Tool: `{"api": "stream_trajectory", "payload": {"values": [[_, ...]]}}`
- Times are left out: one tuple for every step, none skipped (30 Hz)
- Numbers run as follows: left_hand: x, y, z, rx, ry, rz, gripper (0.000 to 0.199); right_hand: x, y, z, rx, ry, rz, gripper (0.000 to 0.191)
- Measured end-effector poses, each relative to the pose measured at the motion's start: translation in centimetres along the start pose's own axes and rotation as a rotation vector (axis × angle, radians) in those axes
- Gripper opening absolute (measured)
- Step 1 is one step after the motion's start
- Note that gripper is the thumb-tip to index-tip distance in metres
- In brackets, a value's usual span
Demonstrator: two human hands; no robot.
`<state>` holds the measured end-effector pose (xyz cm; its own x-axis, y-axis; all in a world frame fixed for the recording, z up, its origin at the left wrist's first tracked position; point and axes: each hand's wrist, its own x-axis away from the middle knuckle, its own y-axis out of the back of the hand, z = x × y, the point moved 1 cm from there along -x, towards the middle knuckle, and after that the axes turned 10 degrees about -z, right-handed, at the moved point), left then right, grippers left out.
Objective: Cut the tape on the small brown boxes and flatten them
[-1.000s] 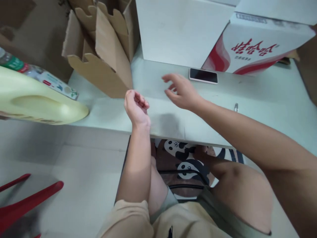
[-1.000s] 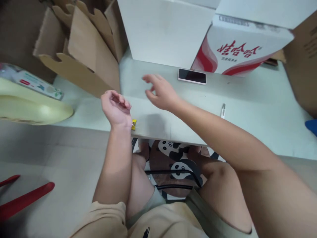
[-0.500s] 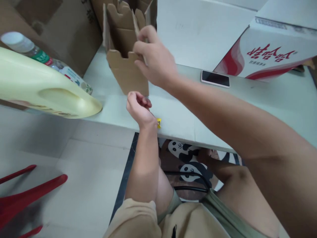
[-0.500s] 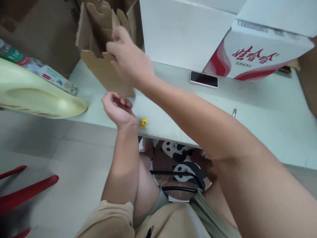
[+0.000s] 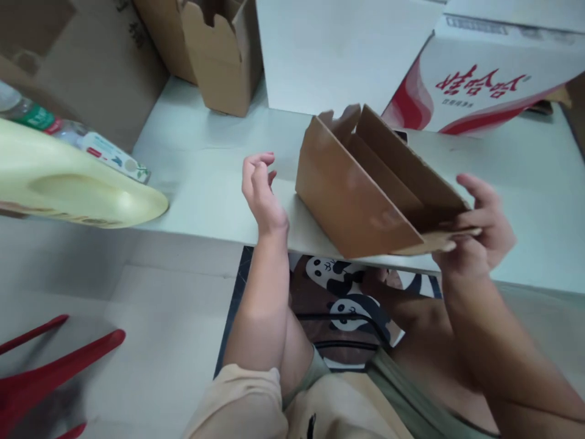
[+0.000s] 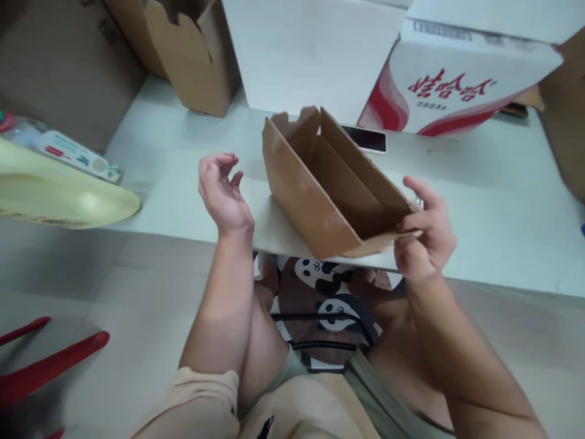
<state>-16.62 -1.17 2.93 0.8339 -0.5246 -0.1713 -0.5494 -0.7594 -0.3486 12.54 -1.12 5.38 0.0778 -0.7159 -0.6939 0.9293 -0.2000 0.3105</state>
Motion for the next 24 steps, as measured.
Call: {"api": "stream_trajectory", "payload": {"values": [[0.6,-0.7,0.1,0.008,0.007,0.080,0.038,0.9,0.8,0.1,-0.041,0.019,-0.107,0.021],[1.1,-1.4,0.2,0.006,0.015,0.158,0.042,1.6,1.4,0.1,-0.076,0.035,-0.204,0.017],[1.7,-2.1,0.3,-0.003,0.020,0.227,0.047,2.2,1.9,0.1,-0.097,0.042,-0.253,0.014],[2.1,-2.7,0.4,-0.017,0.017,0.279,0.051,2.5,2.1,0.0,-0.098,0.034,-0.244,0.014],[2.5,-3.3,0.5,-0.029,0.004,0.311,0.055,2.8,2.3,-0.3,-0.087,0.015,-0.235,0.017],[2.9,-3.8,0.5,-0.037,-0.016,0.323,0.058,3.0,2.4,-0.7,-0.067,-0.017,-0.224,0.019],[3.1,-4.3,0.5,-0.035,-0.038,0.324,0.060,3.2,2.4,-1.1,-0.044,-0.040,-0.219,0.023],[3.3,-4.7,0.5,-0.021,-0.054,0.320,0.060,3.4,2.5,-1.6,-0.024,-0.057,-0.216,0.029],[3.5,-5.0,0.4,0.009,-0.059,0.317,0.058,3.6,2.5,-2.1,-0.009,-0.068,-0.210,0.036],[3.7,-5.2,0.3,0.046,-0.053,0.320,0.055,3.8,2.5,-2.6,-0.006,-0.070,-0.202,0.041],[3.8,-5.5,0.3,0.075,-0.045,0.333,0.053,4.1,2.5,-3.1,-0.018,-0.068,-0.185,0.046],[3.9,-5.6,0.2,0.088,-0.040,0.346,0.053,4.3,2.5,-3.5,-0.042,-0.055,-0.173,0.049],[4.0,-5.7,0.1,0.080,-0.038,0.355,0.053,4.5,2.5,-3.8,-0.068,-0.044,-0.168,0.051],[4.1,-5.8,0.1,0.060,-0.041,0.356,0.054,4.7,2.6,-4.1,-0.088,-0.035,-0.165,0.052],[4.2,-5.8,0.1,0.036,-0.046,0.350,0.055,4.8,2.6,-4.3,-0.096,-0.030,-0.162,0.054],[4.2,-5.8,0.1,0.019,-0.047,0.341,0.055,4.9,2.6,-4.4,-0.089,-0.031,-0.160,0.055],[4.2,-5.7,0.2,0.017,-0.046,0.324,0.053,4.9,2.6,-4.5,-0.069,-0.035,-0.151,0.057],[4.1,-5.7,0.4,0.017,-0.047,0.305,0.050,4.9,2.6,-4.5,-0.044,-0.042,-0.137,0.058],[4.1,-5.6,0.5,0.008,-0.053,0.287,0.046,4.9,2.5,-4.5,-0.024,-0.045,-0.121,0.060],[4.1,-5.6,0.6,-0.011,-0.066,0.268,0.043,4.8,2.4,-4.4,-0.020,-0.034,-0.115,0.062],[4.1,-5.6,0.8,-0.033,-0.081,0.250,0.042,4.7,2.3,-4.3,-0.039,-0.017,-0.119,0.064],[4.1,-5.6,0.9,-0.046,-0.095,0.230,0.042,4.6,2.1,-4.1,-0.078,0.008,-0.132,0.068],[4.2,-5.6,0.9,-0.050,-0.105,0.213,0.043,4.5,1.9,-3.9,-0.130,0.032,-0.151,0.073],[4.3,-5.6,0.9,-0.047,-0.113,0.199,0.045,4.4,1.8,-3.6,-0.182,0.039,-0.171,0.077]]}}
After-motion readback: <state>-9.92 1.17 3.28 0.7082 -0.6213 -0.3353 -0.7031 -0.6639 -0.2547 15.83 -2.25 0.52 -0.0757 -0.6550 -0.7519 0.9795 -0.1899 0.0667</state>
